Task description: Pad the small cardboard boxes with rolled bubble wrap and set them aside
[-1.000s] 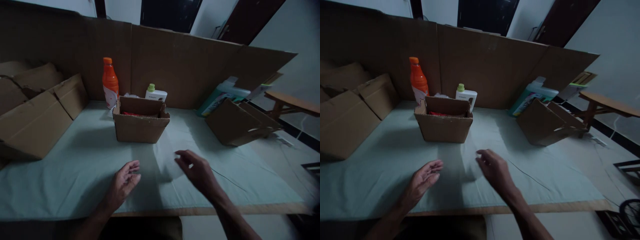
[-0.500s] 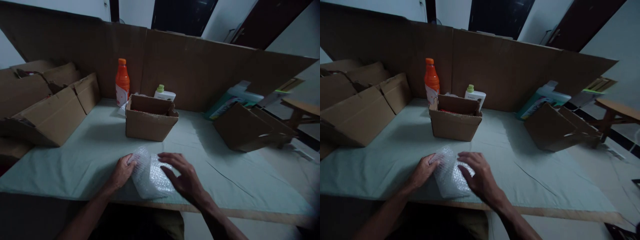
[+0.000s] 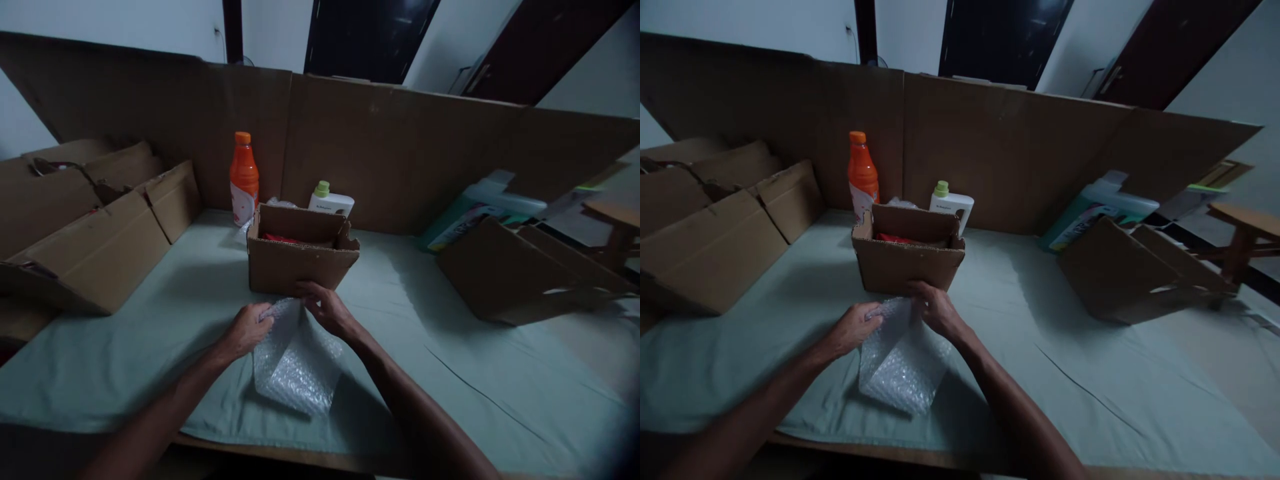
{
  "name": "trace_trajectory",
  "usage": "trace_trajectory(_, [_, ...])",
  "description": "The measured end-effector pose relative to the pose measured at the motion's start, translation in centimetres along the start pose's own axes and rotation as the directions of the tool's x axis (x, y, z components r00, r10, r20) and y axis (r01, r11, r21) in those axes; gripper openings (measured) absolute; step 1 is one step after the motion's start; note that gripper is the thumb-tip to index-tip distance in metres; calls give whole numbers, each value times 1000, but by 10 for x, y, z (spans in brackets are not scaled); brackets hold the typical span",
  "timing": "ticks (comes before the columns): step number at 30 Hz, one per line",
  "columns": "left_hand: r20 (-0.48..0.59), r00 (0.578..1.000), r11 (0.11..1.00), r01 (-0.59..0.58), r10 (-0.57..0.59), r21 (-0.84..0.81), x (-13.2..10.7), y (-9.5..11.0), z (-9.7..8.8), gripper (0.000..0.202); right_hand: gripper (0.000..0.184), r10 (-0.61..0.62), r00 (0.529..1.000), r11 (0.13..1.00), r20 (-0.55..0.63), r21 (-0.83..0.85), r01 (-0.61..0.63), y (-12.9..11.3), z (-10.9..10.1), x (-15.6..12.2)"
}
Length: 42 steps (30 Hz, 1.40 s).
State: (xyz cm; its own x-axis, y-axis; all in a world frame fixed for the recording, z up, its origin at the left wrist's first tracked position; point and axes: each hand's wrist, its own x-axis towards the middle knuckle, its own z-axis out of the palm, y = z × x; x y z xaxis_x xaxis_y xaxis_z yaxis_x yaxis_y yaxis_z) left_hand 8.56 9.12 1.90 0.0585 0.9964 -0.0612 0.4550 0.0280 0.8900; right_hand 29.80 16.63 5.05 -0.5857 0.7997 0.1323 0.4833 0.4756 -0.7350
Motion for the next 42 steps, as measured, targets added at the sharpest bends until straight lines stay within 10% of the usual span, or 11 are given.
trace_trajectory(16, [-39, 996, 994, 79, -82, -74, -1, 1, -2, 12, 46, -39, 993, 999, 110, 23, 37, 10, 20, 56])
trace_trajectory(24, [-29, 998, 987, 59, -64, -149, -4, -1, -9, 19, 39, 38, 990, 995, 137, 82, -50, 0, -13, -8])
trace_trajectory(32, [-52, 998, 988, 39, -48, -151, -5, -4, -7, 28, 33, 7, 989, 918, 149, -393, 53, 10, 3, -55])
trace_trajectory(42, [-31, 1000, 997, 3, -5, -74, -5, 4, -9, 30, 8, -63, 995, 998, -79, -9, 63, -39, -6, -110])
